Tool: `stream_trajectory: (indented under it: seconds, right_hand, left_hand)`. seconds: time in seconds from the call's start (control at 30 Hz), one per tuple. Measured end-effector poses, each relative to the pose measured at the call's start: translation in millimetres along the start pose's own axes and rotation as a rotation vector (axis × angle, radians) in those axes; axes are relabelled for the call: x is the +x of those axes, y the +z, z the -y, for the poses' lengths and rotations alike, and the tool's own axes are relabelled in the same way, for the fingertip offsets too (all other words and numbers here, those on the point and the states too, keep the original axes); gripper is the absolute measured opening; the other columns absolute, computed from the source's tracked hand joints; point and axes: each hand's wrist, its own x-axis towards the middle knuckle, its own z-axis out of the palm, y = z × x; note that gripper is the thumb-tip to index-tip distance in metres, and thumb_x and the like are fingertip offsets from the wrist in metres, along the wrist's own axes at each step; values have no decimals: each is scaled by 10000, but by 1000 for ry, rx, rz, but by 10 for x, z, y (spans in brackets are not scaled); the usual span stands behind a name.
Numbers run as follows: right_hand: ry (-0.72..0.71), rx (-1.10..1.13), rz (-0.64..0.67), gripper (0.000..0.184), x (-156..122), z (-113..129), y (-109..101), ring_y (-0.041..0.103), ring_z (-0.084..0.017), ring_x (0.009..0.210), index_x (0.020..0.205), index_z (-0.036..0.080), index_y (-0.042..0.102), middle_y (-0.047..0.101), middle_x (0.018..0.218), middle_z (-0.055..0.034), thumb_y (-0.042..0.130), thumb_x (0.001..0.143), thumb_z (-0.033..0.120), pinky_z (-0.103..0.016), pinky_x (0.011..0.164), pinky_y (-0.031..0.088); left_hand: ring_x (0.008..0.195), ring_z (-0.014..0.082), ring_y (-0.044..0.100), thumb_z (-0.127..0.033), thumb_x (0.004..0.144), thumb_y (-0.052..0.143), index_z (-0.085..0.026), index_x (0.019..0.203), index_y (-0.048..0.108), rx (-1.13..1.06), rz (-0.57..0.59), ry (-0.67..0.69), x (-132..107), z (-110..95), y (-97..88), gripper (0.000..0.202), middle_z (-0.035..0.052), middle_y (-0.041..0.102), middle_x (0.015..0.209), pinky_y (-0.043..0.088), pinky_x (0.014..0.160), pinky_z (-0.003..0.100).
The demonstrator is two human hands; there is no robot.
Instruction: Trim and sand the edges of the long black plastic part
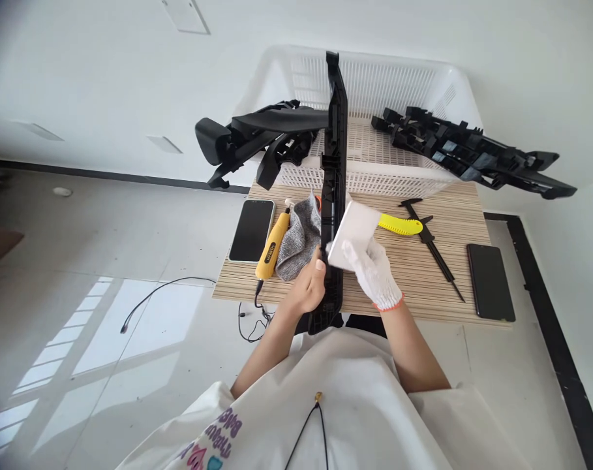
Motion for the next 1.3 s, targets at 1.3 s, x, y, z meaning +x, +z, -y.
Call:
stream_trajectory:
  seconds: [1.3]
  right_hand:
    - [-125,-638,-38,533,-217,-188,-262,397,-122,543,537,199,451,404,521,12,518,886,596,-255,504,283]
  left_hand:
    - [1416,289,467,-605,1024,153,-159,1218,634,-27,-70,-29,181,-180,57,684,112,642,1369,316,1212,444]
